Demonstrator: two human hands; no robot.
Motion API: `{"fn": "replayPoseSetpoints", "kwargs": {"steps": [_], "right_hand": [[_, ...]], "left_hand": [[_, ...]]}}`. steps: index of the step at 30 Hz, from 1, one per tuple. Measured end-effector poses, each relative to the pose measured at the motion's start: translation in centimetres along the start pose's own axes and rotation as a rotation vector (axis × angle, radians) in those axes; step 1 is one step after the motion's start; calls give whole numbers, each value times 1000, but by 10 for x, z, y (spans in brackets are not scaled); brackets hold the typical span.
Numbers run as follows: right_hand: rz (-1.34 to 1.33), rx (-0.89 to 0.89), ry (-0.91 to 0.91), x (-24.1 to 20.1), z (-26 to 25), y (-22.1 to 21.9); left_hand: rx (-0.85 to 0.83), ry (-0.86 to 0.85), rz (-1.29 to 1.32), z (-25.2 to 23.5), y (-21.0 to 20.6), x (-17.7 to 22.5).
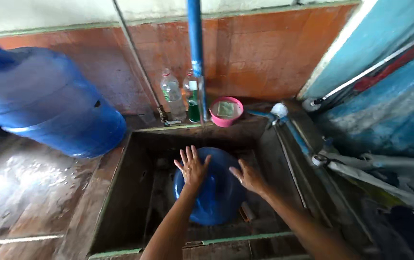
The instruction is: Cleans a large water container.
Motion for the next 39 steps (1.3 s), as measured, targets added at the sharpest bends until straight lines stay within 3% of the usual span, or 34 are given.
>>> {"fn": "replayPoseSetpoints", "kwargs": {"steps": [2,4,8,11,14,16,19,20,21,22,25,26,27,28,30,32,36,39], "right_hand": [[-77,-54,47,17,25,-18],[-118,-105,93,42,37,-35],[-76,-130,-214,90,64,-56],[-136,-234,-411,115,74,-76],[-189,-262,-395,113,76,-77],[-203,-204,-370,112,76,-77],[-184,-138,-363,113,78,-80],[-179,-124,-352,114,77,-82],[-168,-125,-349,113,77,-82],[-152,-131,-354,111,78,-80],[-108,-119,-358,107,80,-75],[-116,-109,-353,108,81,-77],[-120,-103,-347,109,82,-78],[-114,-100,-343,109,84,-78],[-130,-85,-334,107,84,-78],[-145,-74,-331,108,84,-79],[-153,-78,-325,107,83,-76],[-155,-91,-320,109,84,-76]], "left_hand": [[-94,44,25,-32,13,24],[-66,57,35,-58,12,39],[-5,135,44,-74,2,51],[-66,-174,-42,-35,-18,51],[56,-589,-27,19,-42,24],[126,-495,-41,30,-35,-6],[165,84,20,-8,-6,-43],[146,204,61,-23,1,-49],[122,216,74,-30,5,-48],[96,130,51,-28,4,-42],[67,-417,-117,-6,-16,-14],[93,-509,-156,-3,-21,-10],[127,-485,-158,-4,-20,-9],[163,-349,-136,-11,-14,-12],[127,59,-35,-40,4,-17],[102,189,64,-62,15,-17],[65,-70,278,-49,21,18],[-120,-309,437,-36,8,48]]}}
Point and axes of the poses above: each hand's wrist, its own z-axis away from the middle knuckle, its own y-axis out of the back of the hand, x = y × z, the point moved 1 cm from there along -z, towards the middle knuckle, and after that the axes turned 13 degrees about -x, right-handed, at the moved point
